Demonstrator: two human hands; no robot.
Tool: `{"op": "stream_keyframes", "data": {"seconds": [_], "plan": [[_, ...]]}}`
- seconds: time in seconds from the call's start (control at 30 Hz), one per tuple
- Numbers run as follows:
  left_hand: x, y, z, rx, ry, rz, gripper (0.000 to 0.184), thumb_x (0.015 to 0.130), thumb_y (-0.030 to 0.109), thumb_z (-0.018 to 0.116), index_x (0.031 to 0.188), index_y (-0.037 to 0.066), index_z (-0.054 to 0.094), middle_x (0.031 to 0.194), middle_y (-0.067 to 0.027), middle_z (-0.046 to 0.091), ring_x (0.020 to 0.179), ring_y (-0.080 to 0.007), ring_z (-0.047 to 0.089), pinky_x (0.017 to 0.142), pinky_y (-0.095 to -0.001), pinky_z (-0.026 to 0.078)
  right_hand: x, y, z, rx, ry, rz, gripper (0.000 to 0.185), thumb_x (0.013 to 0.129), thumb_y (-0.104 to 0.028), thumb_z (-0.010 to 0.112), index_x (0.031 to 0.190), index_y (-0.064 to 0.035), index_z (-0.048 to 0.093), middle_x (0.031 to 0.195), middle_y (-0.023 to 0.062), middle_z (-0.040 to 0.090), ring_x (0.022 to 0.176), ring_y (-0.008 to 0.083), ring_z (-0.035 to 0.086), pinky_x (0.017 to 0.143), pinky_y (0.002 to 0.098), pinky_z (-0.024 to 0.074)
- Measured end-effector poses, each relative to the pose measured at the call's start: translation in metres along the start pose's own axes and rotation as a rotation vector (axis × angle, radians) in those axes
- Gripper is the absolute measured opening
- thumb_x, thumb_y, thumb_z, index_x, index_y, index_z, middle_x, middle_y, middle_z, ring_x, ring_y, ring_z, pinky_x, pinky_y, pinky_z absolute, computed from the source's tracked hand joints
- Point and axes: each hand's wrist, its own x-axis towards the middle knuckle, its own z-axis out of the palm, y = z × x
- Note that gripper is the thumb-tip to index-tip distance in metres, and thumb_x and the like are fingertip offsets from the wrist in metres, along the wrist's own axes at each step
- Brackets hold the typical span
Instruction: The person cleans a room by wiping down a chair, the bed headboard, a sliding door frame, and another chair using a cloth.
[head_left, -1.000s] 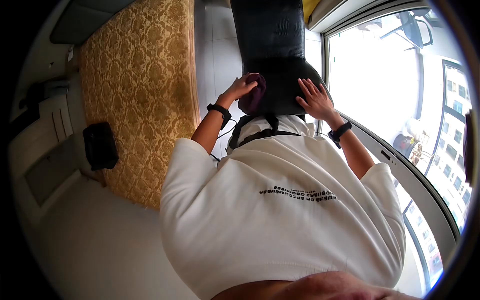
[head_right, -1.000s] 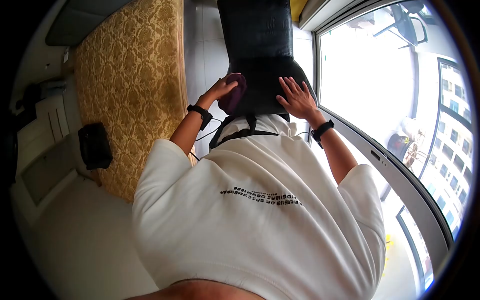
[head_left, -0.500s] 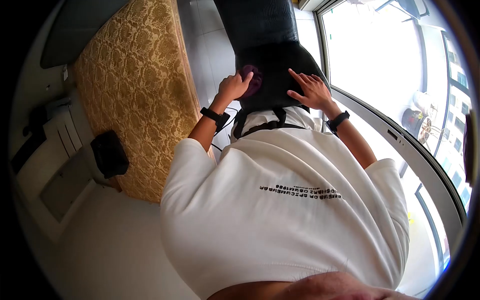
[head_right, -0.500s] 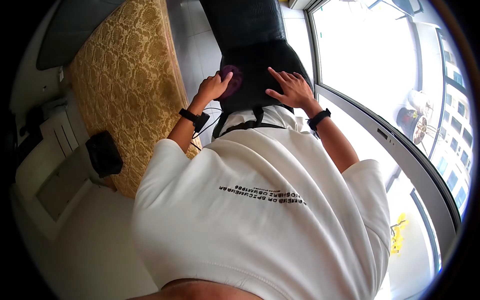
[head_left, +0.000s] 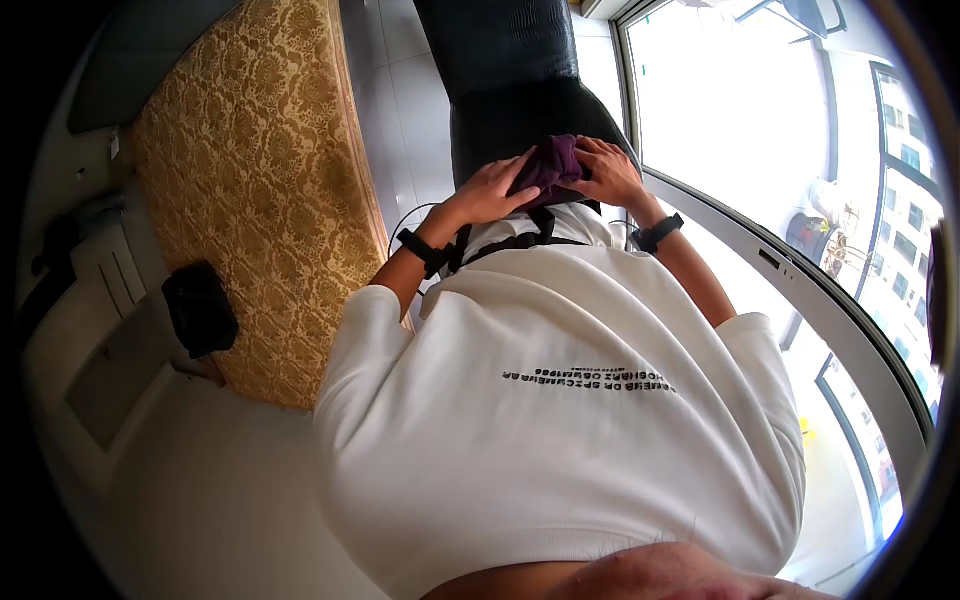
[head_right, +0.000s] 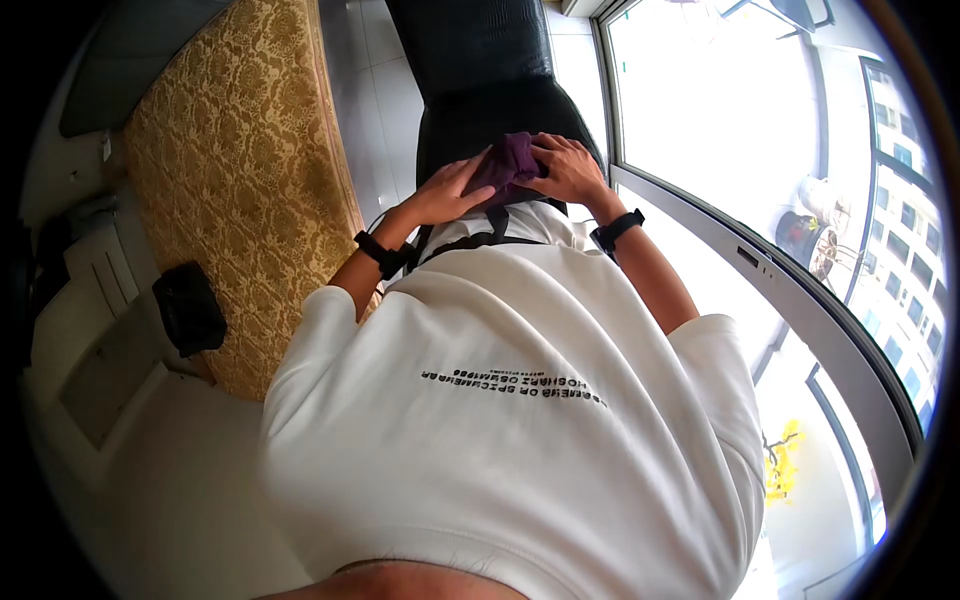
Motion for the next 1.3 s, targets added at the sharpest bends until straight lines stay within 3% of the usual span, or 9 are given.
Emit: {"op": "stream_keyframes", "data": {"seconds": [0.17,0.27,0.43,0.5,0.77,0.83,1.03,1.13,1.3], "plan": [[-0.020,-0.006,-0.012,0.228,0.142,0.083,0.058,0.099,0.045,0.051,0.139,0.003,0.049,0.136,-0.0203,0.057,0.127,-0.0376,0.052,0.108,-0.0410,0.039,0.022,0.005,-0.003,0.147,-0.064,0.030,0.042,0.088,-0.042,0.061,0.123,-0.0198,0.068,0.140,0.0089,0.053,0.131,0.0292,0.048,0.109,0.0465,0.0355],[-0.005,-0.002,-0.009,-0.043,0.271,-0.331,0.060,0.101,0.051,0.041,0.134,0.002,0.053,0.136,-0.0203,0.057,0.127,-0.0367,0.052,0.109,-0.0451,0.039,0.036,0.002,-0.006,0.039,-0.119,0.138,0.045,0.090,-0.025,0.057,0.134,-0.0151,0.059,0.146,0.0088,0.046,0.135,0.0305,0.042,0.110,0.0481,0.0339],[0.005,-0.028,0.016,0.246,0.213,-0.452,0.063,0.102,0.053,0.032,0.139,0.006,0.050,0.147,-0.0181,0.047,0.137,-0.0350,0.042,0.114,-0.0425,0.033,0.081,-0.024,-0.005,-0.080,-0.303,0.066,0.046,0.091,-0.020,0.056,0.136,-0.0122,0.055,0.145,0.0107,0.045,0.133,0.0356,0.043,0.105,0.0497,0.0395],[0.004,-0.010,0.016,0.510,0.348,-0.565,0.057,0.103,0.047,0.035,0.136,0.004,0.052,0.145,-0.0177,0.049,0.136,-0.0389,0.042,0.112,-0.0512,0.034,0.100,-0.050,-0.021,-0.501,-0.504,-0.026,0.038,0.091,-0.019,0.051,0.128,-0.0130,0.063,0.135,0.0125,0.057,0.124,0.0313,0.055,0.099,0.0476,0.0472],[0.004,-0.058,0.067,0.636,0.512,-0.577,0.042,0.100,0.032,0.046,0.130,0.005,0.055,0.129,-0.0175,0.059,0.125,-0.0428,0.052,0.092,-0.0594,0.048,0.131,-0.082,0.029,-0.402,-1.094,-0.435,0.037,0.091,-0.031,0.049,0.097,-0.0040,0.075,0.088,0.0148,0.074,0.084,0.0299,0.069,0.088,0.0351,0.0522],[0.005,-0.068,0.087,0.391,0.635,-0.789,0.039,0.099,0.031,0.047,0.127,0.005,0.057,0.133,-0.0170,0.057,0.121,-0.0412,0.056,0.093,-0.0552,0.049,0.130,-0.098,-0.001,-0.251,-1.030,-0.262,0.040,0.089,-0.031,0.050,0.101,-0.0008,0.073,0.104,0.0205,0.070,0.097,0.0309,0.068,0.084,0.0390,0.0527],[-0.011,-0.001,0.072,0.154,0.796,-0.967,0.038,0.094,0.036,0.053,0.115,0.006,0.063,0.127,-0.0185,0.061,0.112,-0.0378,0.061,0.087,-0.0513,0.054,0.128,-0.061,0.022,-0.408,-0.486,-0.569,0.048,0.082,-0.033,0.064,0.118,-0.0012,0.065,0.132,0.0250,0.052,0.111,0.0390,0.063,0.090,0.0431,0.0530],[-0.020,0.001,0.061,-0.148,0.624,-1.098,0.036,0.086,0.028,0.060,0.113,0.006,0.064,0.118,-0.0183,0.065,0.108,-0.0375,0.063,0.085,-0.0487,0.055,0.114,-0.060,0.031,0.254,-0.590,-0.528,0.071,0.073,-0.022,0.074,0.135,-0.0017,0.048,0.145,0.0226,0.038,0.123,0.0384,0.055,0.097,0.0442,0.0502],[-0.026,0.000,0.080,0.045,0.561,-0.990,0.035,0.083,0.029,0.063,0.107,0.004,0.066,0.110,-0.0207,0.067,0.100,-0.0390,0.065,0.083,-0.0476,0.055,0.093,-0.072,0.041,0.243,-0.504,-0.685,0.083,0.071,-0.014,0.077,0.143,-0.0033,0.036,0.145,0.0200,0.038,0.124,0.0374,0.054,0.100,0.0427,0.0493]]}}
